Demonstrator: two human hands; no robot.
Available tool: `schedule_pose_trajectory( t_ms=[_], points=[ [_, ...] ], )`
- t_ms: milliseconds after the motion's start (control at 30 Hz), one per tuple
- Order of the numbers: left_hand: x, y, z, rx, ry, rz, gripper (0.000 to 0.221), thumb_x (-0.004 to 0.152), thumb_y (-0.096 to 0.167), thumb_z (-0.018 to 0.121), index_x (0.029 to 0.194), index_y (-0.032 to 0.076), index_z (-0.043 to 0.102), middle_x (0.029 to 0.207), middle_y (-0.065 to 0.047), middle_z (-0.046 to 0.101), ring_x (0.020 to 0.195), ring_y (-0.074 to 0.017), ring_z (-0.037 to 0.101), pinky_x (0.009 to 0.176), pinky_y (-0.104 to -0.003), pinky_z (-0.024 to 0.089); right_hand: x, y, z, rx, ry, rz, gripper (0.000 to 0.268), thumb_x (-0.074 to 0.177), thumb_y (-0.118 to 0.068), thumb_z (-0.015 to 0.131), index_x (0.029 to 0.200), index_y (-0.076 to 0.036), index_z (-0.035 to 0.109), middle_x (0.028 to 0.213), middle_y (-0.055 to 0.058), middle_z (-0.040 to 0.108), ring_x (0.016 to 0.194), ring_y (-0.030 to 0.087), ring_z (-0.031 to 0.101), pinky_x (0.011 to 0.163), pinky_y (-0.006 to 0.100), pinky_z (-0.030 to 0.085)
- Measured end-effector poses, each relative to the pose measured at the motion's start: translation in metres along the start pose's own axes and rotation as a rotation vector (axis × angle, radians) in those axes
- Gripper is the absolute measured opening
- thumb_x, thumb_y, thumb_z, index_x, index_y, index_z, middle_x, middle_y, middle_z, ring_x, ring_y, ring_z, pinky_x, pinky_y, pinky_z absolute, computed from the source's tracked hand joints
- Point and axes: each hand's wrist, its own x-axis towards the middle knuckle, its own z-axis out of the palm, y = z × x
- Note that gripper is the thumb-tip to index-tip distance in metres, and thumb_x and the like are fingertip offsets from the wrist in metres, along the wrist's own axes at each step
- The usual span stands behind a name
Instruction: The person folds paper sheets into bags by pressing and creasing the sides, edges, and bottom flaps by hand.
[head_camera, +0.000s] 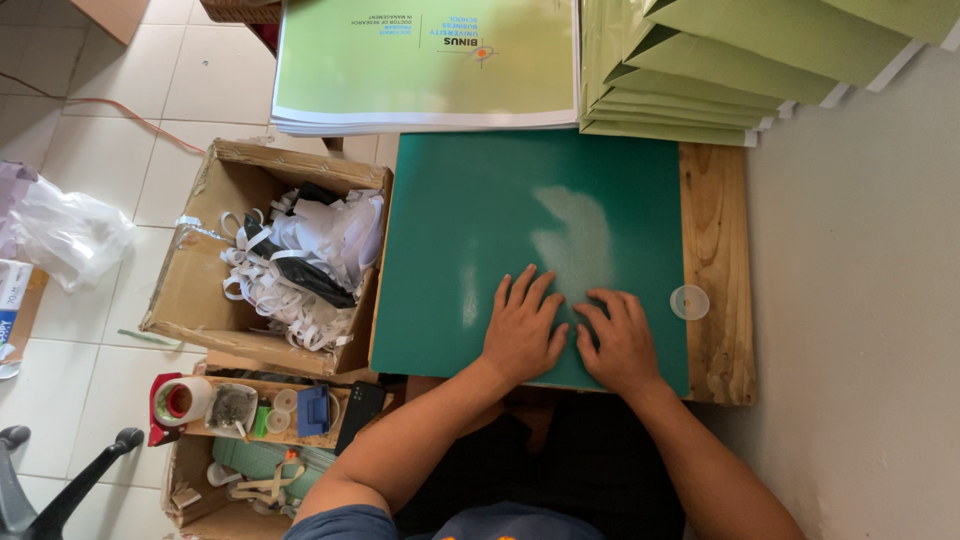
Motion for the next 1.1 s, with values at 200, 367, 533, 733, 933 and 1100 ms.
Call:
schedule_pose_trajectory(
  t_ms=[200, 367, 533, 733, 933, 1100],
  points=[
    [0.0004, -0.0002, -0.0002, 0.002, 0.007, 0.004, 0.041, 0.089, 0.028, 0.067, 0.121, 0.002, 0.067, 0.147, -0.023, 0.051, 0.145, -0.0441, 0.039, 0.118, -0.065, 0.026, -0.0003, 0.0005, 0.0000, 0.012, -0.002, 0.001, 0.028, 0.082, -0.011, 0.072, 0.109, -0.005, 0.074, 0.124, 0.015, 0.063, 0.118, 0.034, 0.055, 0.098, 0.045, 0.050],
    [0.0000, -0.0003, 0.0003, 0.000, 0.007, 0.004, 0.042, 0.089, 0.028, 0.066, 0.122, 0.002, 0.067, 0.148, -0.023, 0.051, 0.145, -0.0442, 0.038, 0.118, -0.065, 0.027, 0.0000, -0.0002, -0.0001, 0.003, -0.011, 0.013, 0.029, 0.081, -0.011, 0.072, 0.109, -0.005, 0.074, 0.125, 0.014, 0.063, 0.118, 0.034, 0.055, 0.098, 0.044, 0.050],
    [-0.0007, -0.0010, 0.0012, 0.012, 0.002, 0.008, 0.041, 0.090, 0.029, 0.066, 0.122, 0.003, 0.067, 0.148, -0.023, 0.051, 0.146, -0.0439, 0.038, 0.118, -0.065, 0.027, 0.0004, -0.0007, -0.0008, -0.009, -0.013, 0.002, 0.029, 0.081, -0.011, 0.073, 0.109, -0.005, 0.074, 0.124, 0.014, 0.063, 0.117, 0.033, 0.055, 0.098, 0.044, 0.050],
    [-0.0004, -0.0003, 0.0010, 0.021, -0.008, 0.002, 0.041, 0.090, 0.029, 0.066, 0.122, 0.002, 0.066, 0.148, -0.023, 0.051, 0.146, -0.0442, 0.038, 0.118, -0.065, 0.027, 0.0005, -0.0011, -0.0011, -0.004, 0.001, 0.001, 0.029, 0.081, -0.011, 0.072, 0.110, -0.005, 0.074, 0.124, 0.014, 0.063, 0.117, 0.034, 0.056, 0.098, 0.044, 0.050],
    [-0.0006, -0.0006, 0.0010, 0.014, -0.011, 0.005, 0.042, 0.090, 0.029, 0.066, 0.122, 0.002, 0.067, 0.148, -0.023, 0.050, 0.146, -0.0439, 0.037, 0.118, -0.064, 0.026, 0.0007, -0.0008, -0.0014, 0.001, -0.007, -0.006, 0.029, 0.081, -0.010, 0.072, 0.109, -0.004, 0.074, 0.124, 0.015, 0.063, 0.117, 0.034, 0.056, 0.099, 0.044, 0.050],
    [-0.0010, -0.0003, 0.0018, 0.022, 0.007, 0.009, 0.042, 0.090, 0.029, 0.066, 0.122, 0.002, 0.067, 0.148, -0.023, 0.051, 0.146, -0.0436, 0.038, 0.118, -0.064, 0.027, 0.0002, -0.0014, -0.0013, 0.004, -0.005, 0.003, 0.029, 0.081, -0.010, 0.072, 0.109, -0.004, 0.074, 0.123, 0.015, 0.063, 0.116, 0.034, 0.056, 0.098, 0.043, 0.050]
  ],
)
